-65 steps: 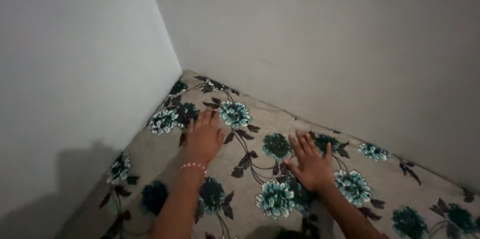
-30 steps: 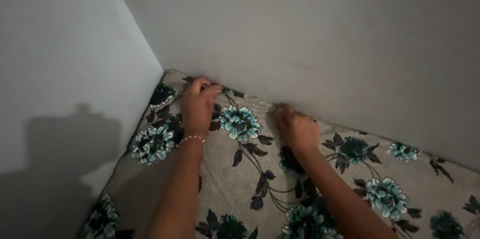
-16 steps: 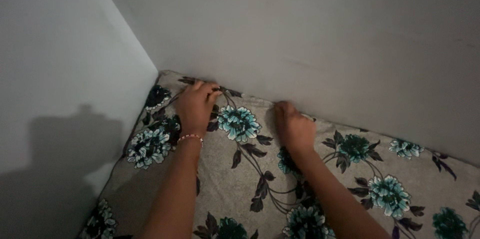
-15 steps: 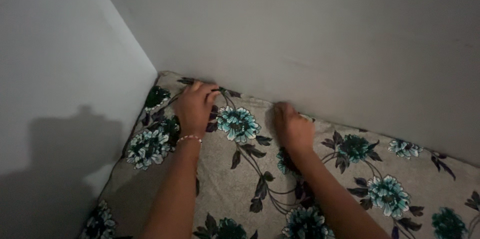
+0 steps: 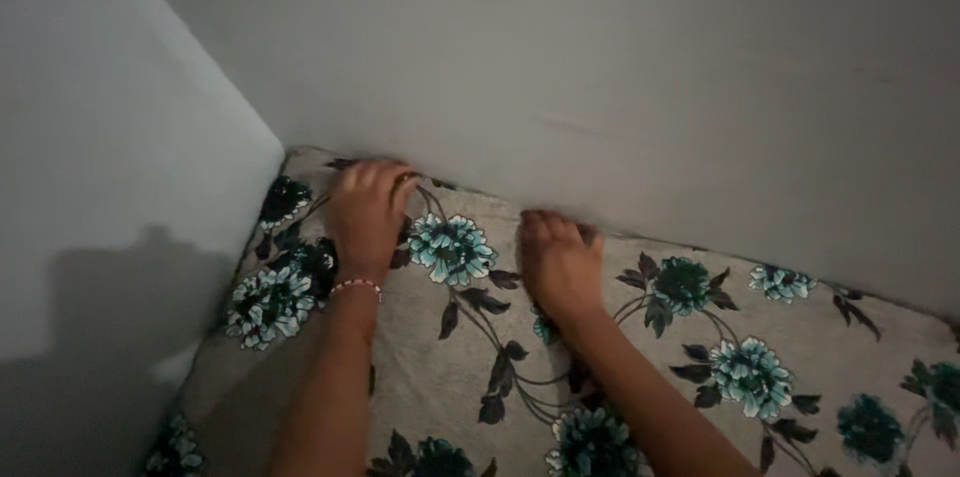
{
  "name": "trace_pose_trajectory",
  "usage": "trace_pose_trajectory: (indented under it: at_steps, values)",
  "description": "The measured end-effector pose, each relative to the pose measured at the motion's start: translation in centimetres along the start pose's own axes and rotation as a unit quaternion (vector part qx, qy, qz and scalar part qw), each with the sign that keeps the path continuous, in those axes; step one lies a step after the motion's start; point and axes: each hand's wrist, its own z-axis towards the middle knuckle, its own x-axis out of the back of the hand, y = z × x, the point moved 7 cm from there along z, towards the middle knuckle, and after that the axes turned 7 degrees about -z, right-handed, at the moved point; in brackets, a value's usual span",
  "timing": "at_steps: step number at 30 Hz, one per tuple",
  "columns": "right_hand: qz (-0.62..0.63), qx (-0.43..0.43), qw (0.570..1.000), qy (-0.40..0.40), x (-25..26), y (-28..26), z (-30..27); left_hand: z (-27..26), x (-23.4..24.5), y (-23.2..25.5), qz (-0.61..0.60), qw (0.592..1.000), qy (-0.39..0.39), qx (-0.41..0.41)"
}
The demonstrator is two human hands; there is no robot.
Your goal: The person smooths a floral-patterned rug on the floor by hand, pressing and tucking the edges along the wall to flatten the surface.
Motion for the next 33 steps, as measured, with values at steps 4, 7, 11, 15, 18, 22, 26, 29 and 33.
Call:
trace_pose_trajectory:
  at_steps: [4,7,11,15,18,22,26,29,33]
  values:
    - [-0.010,-0.016,0.999,-0.046,-1.1,0.2,0.2,-1.1,-0.5,1.8,-0.100,0.990,-0.060,-0.078]
    - [-0.018,-0.031,0.998,-0.044,0.1,-0.1,0.4,-1.2,-0.6,2.0,-0.056,0.993,-0.055,-0.087]
    - [-0.049,-0.096,0.991,-0.085,2.1,0.5,0.6,-0.8,-1.4,1.8,0.046,0.996,-0.046,-0.066]
    - [0.054,-0.105,0.981,-0.155,1.3,2.3,-0.3,-0.9,-2.0,1.2,0.070,0.995,-0.054,-0.037]
    - [0.200,-0.047,0.969,-0.137,1.6,4.9,-1.4,-0.9,-2.0,1.0,0.045,0.996,-0.067,-0.027]
    - [0.165,-0.059,0.977,-0.125,3.4,9.7,-4.7,-0.7,-1.5,1.6,0.070,0.992,-0.084,-0.069]
    - [0.077,-0.094,0.981,-0.150,3.8,12.1,-6.5,-0.2,-1.5,3.1,0.024,0.985,-0.145,-0.095]
    - [0.043,-0.084,0.985,-0.141,3.5,11.7,-5.7,-0.4,-3.9,5.5,-0.033,0.963,-0.246,-0.109]
    - [0.035,-0.117,0.975,-0.186,3.3,11.4,-4.4,-1.7,-7.9,11.5,-0.066,0.929,-0.320,-0.176]
